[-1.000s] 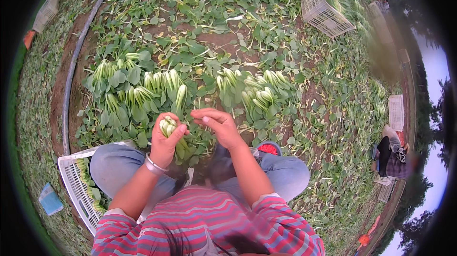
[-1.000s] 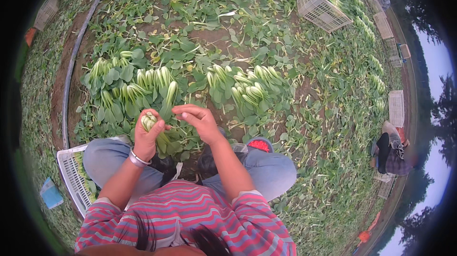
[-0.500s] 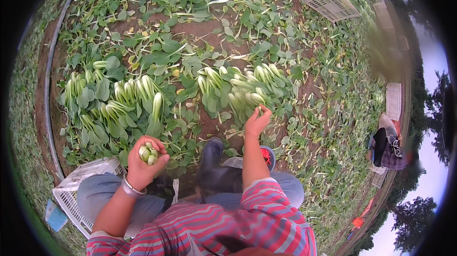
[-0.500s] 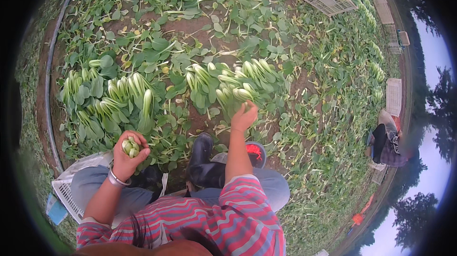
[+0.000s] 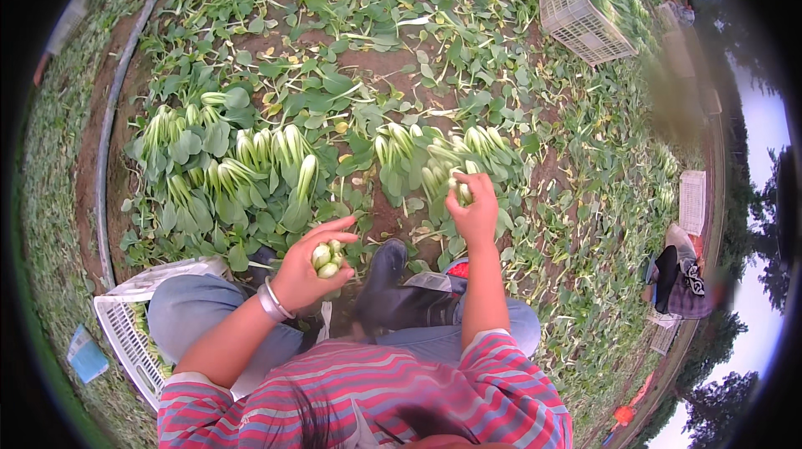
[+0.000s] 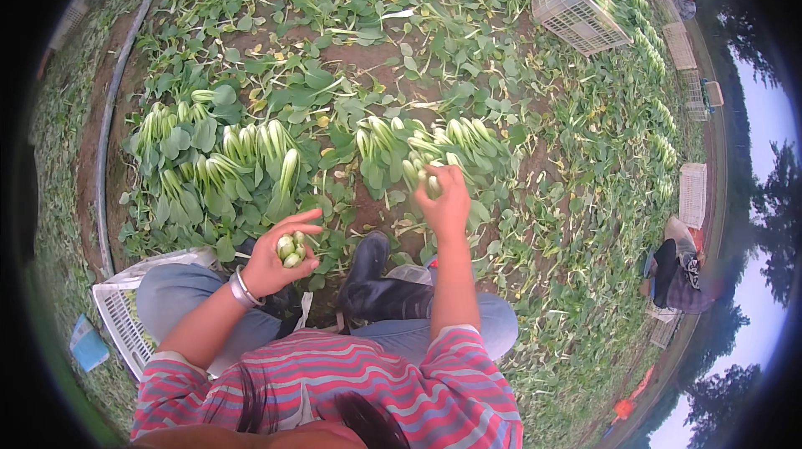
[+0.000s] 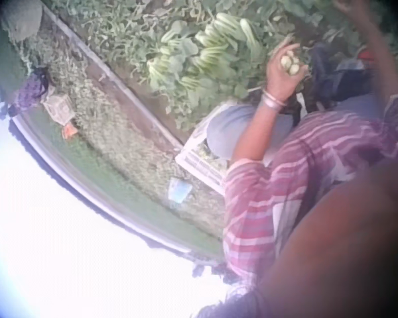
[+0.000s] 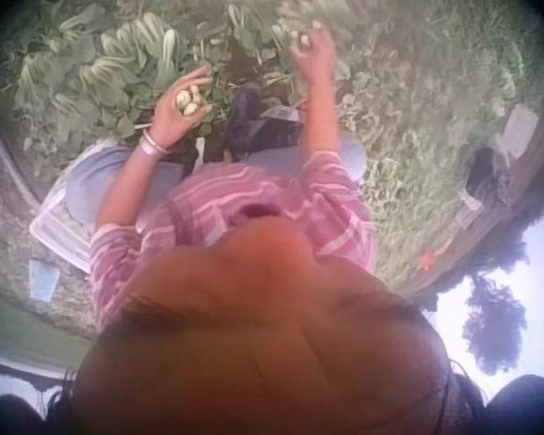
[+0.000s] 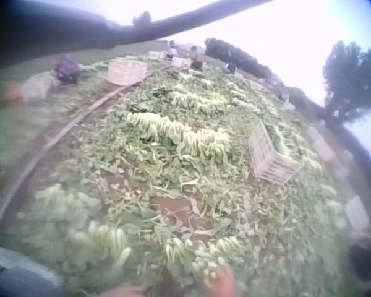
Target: The person sits on the ground in a field and sorts small green vegetables by hand. They pick up bunches from the ground, separate them, and place them into a white plastic basket.
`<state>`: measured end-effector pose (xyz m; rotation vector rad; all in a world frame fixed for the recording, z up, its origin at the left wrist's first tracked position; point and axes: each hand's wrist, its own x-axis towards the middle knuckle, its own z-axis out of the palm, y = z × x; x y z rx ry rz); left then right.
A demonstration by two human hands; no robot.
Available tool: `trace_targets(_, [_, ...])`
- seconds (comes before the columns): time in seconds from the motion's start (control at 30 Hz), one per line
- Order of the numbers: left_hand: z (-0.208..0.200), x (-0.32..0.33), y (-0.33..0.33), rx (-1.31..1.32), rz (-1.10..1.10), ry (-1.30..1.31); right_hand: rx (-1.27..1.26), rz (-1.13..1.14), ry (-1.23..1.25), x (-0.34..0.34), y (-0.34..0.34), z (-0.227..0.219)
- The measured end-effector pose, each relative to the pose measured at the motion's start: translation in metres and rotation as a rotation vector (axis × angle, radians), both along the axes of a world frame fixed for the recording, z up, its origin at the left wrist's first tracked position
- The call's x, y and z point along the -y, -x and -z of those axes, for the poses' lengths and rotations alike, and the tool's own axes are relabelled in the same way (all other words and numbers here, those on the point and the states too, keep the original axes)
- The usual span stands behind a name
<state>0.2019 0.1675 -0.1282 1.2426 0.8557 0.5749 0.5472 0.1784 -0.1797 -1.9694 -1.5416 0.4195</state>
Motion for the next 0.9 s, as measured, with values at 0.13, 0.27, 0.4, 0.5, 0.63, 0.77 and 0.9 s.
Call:
trace_targets(0.13, [-0.029, 0.028, -0.001, 0.322, 0.079, 0.157, -0.513, -0.312, 0.064, 0.048, 0.098, -0.1])
trace_targets(0.27, [-0.041, 0.059, 0.02, 0.289, 0.089, 0.041, -0.693, -0.313, -0.023, 0.096, 0.154, -0.122])
trace_targets(0.4, [-0.059, 0.079, 0.037, 0.154, 0.009, -0.212, -0.568, -0.307, -0.112, 0.125, 0.189, -0.142])
trace_targets(0.5, [-0.068, 0.089, 0.04, 0.14, -0.009, -0.317, -0.646, -0.312, -0.123, 0.136, 0.199, -0.149])
trace_targets(0.63, [-0.081, 0.093, 0.036, 0.194, -0.016, -0.398, -0.74, -0.316, -0.268, 0.145, 0.197, -0.146])
trace_targets(0.77, [-0.089, 0.101, 0.035, 0.245, 0.004, -0.334, -0.369, -0.388, -0.345, 0.157, 0.193, -0.179])
trace_targets(0.9, [-0.086, 0.098, 0.029, 0.297, 0.012, -0.349, -0.44, -0.471, -0.328, 0.15, 0.213, -0.173])
